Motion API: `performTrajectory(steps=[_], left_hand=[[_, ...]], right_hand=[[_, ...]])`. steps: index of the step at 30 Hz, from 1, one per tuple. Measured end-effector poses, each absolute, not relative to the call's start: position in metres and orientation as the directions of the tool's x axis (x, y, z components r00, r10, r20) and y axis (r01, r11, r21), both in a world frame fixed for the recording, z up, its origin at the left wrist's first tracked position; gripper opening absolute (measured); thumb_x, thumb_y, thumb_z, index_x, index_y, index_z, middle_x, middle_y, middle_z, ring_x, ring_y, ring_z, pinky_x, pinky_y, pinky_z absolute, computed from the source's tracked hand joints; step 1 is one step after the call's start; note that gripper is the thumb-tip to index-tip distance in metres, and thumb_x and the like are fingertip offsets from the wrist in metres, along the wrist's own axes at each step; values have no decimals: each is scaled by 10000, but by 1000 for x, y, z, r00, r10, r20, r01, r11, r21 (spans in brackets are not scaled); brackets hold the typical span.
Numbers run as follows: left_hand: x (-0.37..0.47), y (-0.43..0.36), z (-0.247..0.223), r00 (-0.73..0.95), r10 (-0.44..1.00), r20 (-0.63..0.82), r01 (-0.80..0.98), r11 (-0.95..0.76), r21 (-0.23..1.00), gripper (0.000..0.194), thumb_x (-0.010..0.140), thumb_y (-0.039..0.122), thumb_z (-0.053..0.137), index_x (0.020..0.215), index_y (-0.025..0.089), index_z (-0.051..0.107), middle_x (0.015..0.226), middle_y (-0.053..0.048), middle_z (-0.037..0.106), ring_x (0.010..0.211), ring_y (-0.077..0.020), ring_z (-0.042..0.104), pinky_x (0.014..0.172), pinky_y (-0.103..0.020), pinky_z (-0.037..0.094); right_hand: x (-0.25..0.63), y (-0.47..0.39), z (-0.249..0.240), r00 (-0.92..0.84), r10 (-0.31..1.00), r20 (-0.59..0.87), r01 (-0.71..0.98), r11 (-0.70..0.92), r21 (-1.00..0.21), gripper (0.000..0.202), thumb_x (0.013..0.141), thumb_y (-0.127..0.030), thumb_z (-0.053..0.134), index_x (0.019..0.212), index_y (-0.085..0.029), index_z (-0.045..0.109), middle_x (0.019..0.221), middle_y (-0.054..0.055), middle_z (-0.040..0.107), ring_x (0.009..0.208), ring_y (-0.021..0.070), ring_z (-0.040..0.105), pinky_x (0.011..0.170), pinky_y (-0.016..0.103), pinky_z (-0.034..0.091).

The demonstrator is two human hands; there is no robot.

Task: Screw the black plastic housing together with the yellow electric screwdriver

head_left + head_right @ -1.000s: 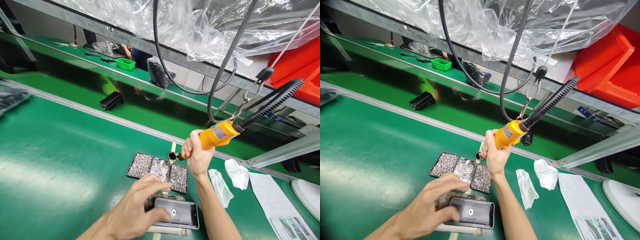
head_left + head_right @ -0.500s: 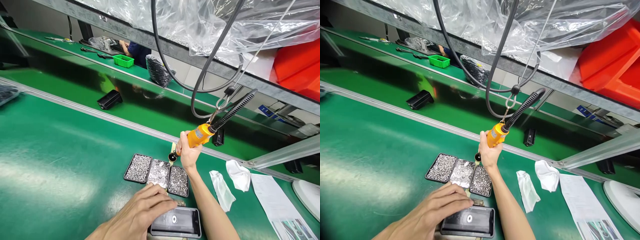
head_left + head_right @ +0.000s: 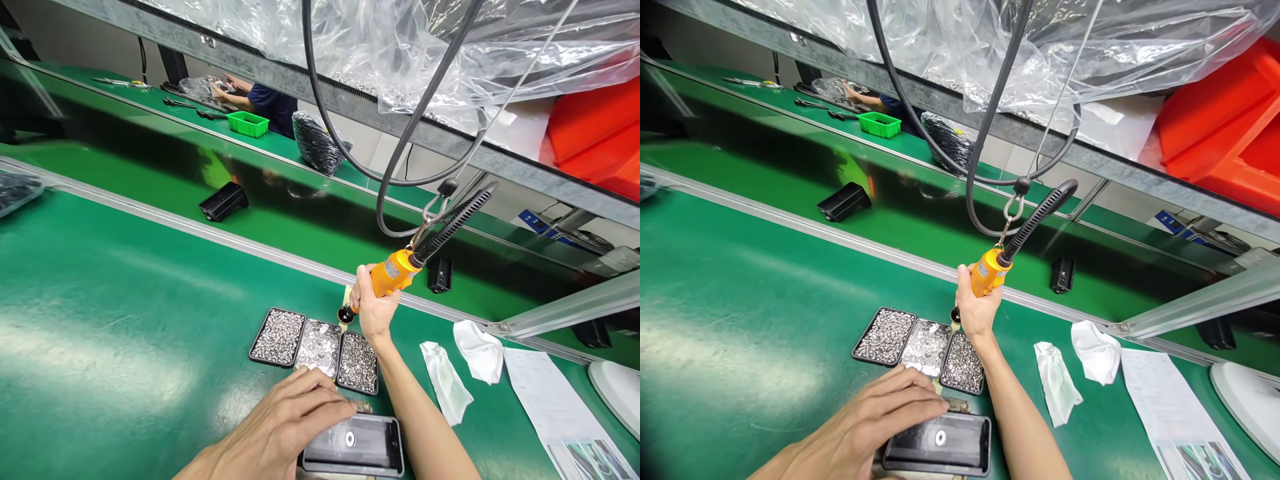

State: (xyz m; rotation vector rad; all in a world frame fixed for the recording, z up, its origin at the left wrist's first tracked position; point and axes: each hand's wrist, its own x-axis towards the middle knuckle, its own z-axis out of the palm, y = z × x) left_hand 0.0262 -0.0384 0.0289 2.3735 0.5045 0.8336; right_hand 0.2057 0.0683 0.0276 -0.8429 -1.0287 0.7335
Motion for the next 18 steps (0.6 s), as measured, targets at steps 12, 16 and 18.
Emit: performTrajectory(steps=[12, 16, 18], left_hand=[[28, -38, 13, 733, 490, 473, 94, -761, 642, 599, 863, 548, 704, 1329, 196, 571, 1143, -104, 704, 1019, -258, 608, 952, -421, 541], [29, -37, 8, 741, 489, 460, 98, -757, 647, 601, 860, 548, 708, 1324, 191, 572, 1139, -108, 704, 1010, -257, 603, 945, -423, 540], [29, -37, 10, 748, 491, 447, 104, -751, 652, 602, 848, 520, 733, 1323, 189, 567, 1147, -104, 701, 1012, -256, 597, 946, -424, 537]], right_hand=[[205, 62, 42, 341, 835, 431, -175, 507, -844, 311, 920, -388, 772, 887, -212, 517, 543, -98, 402, 383, 74, 360, 360, 178, 364], [204, 62, 42, 345, 833, 433, -159, 507, -847, 318, 915, -397, 775, 885, -212, 519, 543, -95, 409, 388, 75, 363, 364, 181, 370], [204, 63, 42, 332, 837, 435, -156, 504, -850, 308, 924, -389, 767, 884, -211, 519, 538, -95, 413, 383, 75, 362, 361, 180, 366]])
